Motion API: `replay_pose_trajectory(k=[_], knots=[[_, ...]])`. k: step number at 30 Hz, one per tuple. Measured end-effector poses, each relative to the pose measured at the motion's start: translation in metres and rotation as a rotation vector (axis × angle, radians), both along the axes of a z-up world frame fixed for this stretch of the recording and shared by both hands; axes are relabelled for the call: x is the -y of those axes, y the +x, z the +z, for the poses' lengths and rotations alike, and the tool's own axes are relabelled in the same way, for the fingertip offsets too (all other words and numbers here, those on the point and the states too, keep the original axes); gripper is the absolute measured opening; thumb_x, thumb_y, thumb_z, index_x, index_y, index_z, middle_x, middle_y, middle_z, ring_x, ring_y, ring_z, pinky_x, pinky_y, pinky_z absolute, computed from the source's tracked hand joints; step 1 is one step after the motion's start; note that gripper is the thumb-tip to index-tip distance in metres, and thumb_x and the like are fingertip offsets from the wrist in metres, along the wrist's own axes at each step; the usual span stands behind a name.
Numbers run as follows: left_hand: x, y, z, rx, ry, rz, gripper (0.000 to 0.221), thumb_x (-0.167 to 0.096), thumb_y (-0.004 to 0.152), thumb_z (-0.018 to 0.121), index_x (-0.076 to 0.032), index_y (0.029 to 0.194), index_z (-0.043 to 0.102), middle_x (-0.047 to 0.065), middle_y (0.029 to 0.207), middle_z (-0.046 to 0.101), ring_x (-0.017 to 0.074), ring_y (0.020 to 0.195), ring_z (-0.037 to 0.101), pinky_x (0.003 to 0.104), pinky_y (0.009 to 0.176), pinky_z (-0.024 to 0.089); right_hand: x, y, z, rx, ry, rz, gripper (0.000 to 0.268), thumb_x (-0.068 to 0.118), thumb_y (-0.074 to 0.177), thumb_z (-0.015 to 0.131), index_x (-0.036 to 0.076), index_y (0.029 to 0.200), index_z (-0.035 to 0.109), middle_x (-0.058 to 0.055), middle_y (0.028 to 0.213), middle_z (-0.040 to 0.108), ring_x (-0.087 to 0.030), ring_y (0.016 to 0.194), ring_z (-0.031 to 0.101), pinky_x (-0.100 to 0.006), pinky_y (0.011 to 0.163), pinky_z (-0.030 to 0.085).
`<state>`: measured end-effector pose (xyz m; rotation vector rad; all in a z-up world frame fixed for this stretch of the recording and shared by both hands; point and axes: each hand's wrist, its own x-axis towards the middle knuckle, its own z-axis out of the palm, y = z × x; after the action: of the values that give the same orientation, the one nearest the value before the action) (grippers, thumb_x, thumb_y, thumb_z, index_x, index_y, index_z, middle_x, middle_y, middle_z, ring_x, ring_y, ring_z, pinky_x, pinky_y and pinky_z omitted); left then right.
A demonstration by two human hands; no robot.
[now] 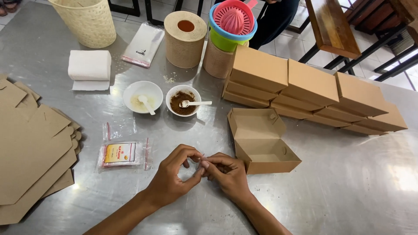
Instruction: Filling small plastic bags with powders using a spoon, sealing them, and placing them into cardboard boxes.
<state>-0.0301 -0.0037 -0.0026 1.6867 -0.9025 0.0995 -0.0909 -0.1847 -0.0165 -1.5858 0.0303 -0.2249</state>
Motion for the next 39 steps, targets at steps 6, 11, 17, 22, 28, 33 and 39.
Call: replay_pose_trajectory(k=[6,11,17,22,28,33,39], knots=[[0.002,0.001,0.004,-0.019,0.01,0.071,0.014,-0.002,0.087,0.072,-0.009,0.099,0.069,0.002,0.086,0.071,0.013,0.077,0.068,0.024,0.068,0.056,-0.006,0.0,0.007,-0.002,-0.072,-0.038,0.012,0.01,0.092,0.077,0.0,0.093,0.081,-0.011,0.08,0.076,-0.014,0.061,0.071,-0.022,0.053,0.058],[0.003,-0.001,-0.002,0.002,-0.004,0.11,0.016,-0.005,0.087,0.075,-0.009,0.102,0.072,0.001,0.082,0.072,0.0106,0.073,0.069,0.023,0.066,0.057,-0.004,-0.001,-0.001,-0.096,-0.047,-0.078,0.011,0.013,0.092,0.076,0.002,0.089,0.075,-0.01,0.066,0.074,-0.012,0.054,0.068,-0.023,0.05,0.055],[0.002,-0.001,-0.007,0.13,0.019,0.114,0.016,-0.005,0.088,0.072,-0.007,0.104,0.066,0.003,0.084,0.069,0.0137,0.074,0.066,0.026,0.068,0.056,-0.007,0.001,0.006,-0.17,-0.061,-0.101,0.01,0.012,0.094,0.073,0.004,0.089,0.073,-0.01,0.065,0.074,-0.013,0.054,0.068,-0.024,0.051,0.057],[0.0,0.0,0.002,0.296,0.049,-0.012,0.02,-0.002,0.088,0.074,-0.007,0.106,0.066,0.004,0.09,0.072,0.0172,0.079,0.07,0.032,0.077,0.054,-0.005,0.0,0.007,-0.09,-0.117,-0.056,0.013,0.011,0.091,0.072,0.004,0.1,0.078,-0.006,0.081,0.08,-0.011,0.061,0.071,-0.021,0.055,0.055],[-0.012,0.01,0.014,0.346,0.175,0.038,0.037,-0.028,0.093,0.066,-0.013,0.127,0.066,0.011,0.137,0.061,0.03,0.125,0.06,0.047,0.101,0.044,0.0,-0.003,0.007,-0.072,-0.085,0.082,0.014,0.015,0.094,0.075,0.002,0.095,0.078,-0.007,0.08,0.078,-0.01,0.066,0.069,-0.022,0.061,0.056],[-0.021,0.022,0.012,-0.072,0.323,-0.178,0.057,-0.032,0.09,0.073,-0.016,0.141,0.055,-0.001,0.097,0.067,0.0166,0.092,0.066,0.036,0.097,0.048,0.004,0.0,0.007,-0.074,-0.029,0.118,0.014,0.013,0.093,0.077,0.0,0.098,0.078,-0.011,0.071,0.074,-0.014,0.062,0.068,-0.025,0.06,0.057],[-0.014,0.027,0.013,-0.612,0.131,-0.101,0.022,-0.016,0.078,0.089,-0.011,0.099,0.085,0.004,0.079,0.084,0.0088,0.075,0.079,0.021,0.071,0.064,0.01,0.003,0.001,-0.085,0.071,0.071,0.014,0.009,0.094,0.074,-0.002,0.101,0.077,-0.014,0.072,0.075,-0.017,0.059,0.068,-0.027,0.055,0.059]])
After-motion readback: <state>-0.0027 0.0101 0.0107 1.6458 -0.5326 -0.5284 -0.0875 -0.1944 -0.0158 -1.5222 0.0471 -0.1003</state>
